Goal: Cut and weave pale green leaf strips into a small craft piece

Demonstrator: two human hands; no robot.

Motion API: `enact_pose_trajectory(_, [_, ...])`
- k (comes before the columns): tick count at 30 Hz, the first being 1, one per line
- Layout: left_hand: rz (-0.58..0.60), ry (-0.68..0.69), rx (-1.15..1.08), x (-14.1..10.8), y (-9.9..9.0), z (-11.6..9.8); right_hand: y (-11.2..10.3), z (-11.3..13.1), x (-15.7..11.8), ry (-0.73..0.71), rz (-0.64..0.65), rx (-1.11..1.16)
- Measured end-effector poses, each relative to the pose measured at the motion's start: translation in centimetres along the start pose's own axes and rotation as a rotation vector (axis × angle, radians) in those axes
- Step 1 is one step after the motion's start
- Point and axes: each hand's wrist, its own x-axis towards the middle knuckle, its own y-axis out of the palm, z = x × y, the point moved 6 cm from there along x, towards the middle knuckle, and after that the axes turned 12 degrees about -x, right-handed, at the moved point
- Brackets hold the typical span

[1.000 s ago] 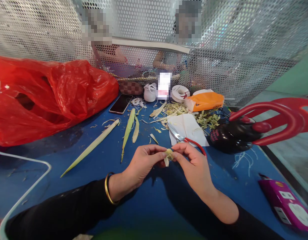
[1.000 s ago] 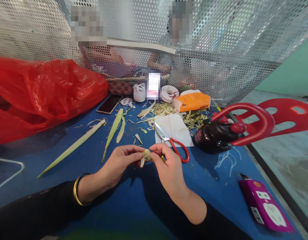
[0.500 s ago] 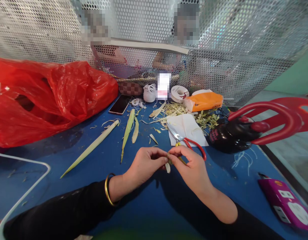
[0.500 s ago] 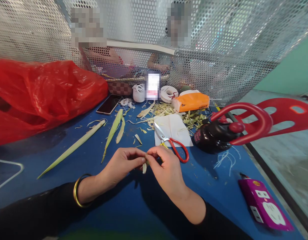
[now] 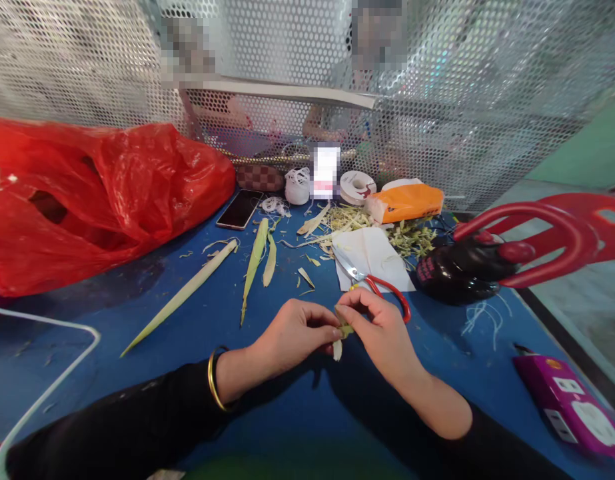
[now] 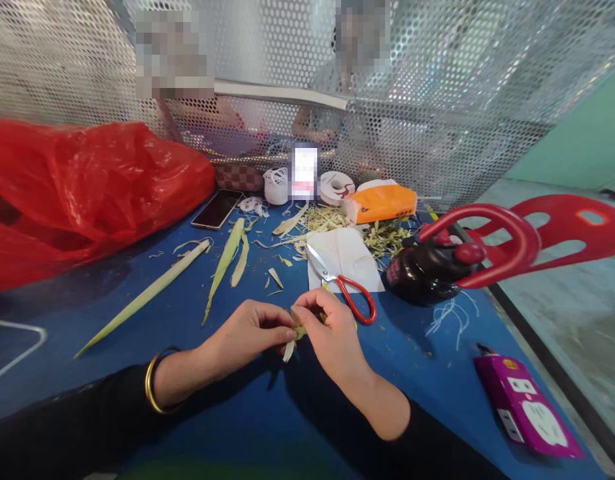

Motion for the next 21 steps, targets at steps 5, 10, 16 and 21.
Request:
enact_pose_trajectory(5, [0.025,-0.050,-0.082,0.03,0.15,0.18,-0.06,0.79,-0.26,-0.118,-0.028,-0.204])
enact_pose_trajectory(10, [0.006,-0.103,-0.103,-0.20,0.11,0.42,0.05,0.82,-0.43,-0.152,-0.018,-0.396])
enact_pose_trajectory(16, [0.004,-0.121,-0.143,-0.24,0.07,0.43,-0.08,0.82,-0.22,-0.137,-0.011,-0.354])
enact_pose_trajectory(21, [0.071,-0.165,-0.160,-0.25,0.27,0.61,0.02,0.51,-0.15,-0.064,0.035,-0.212])
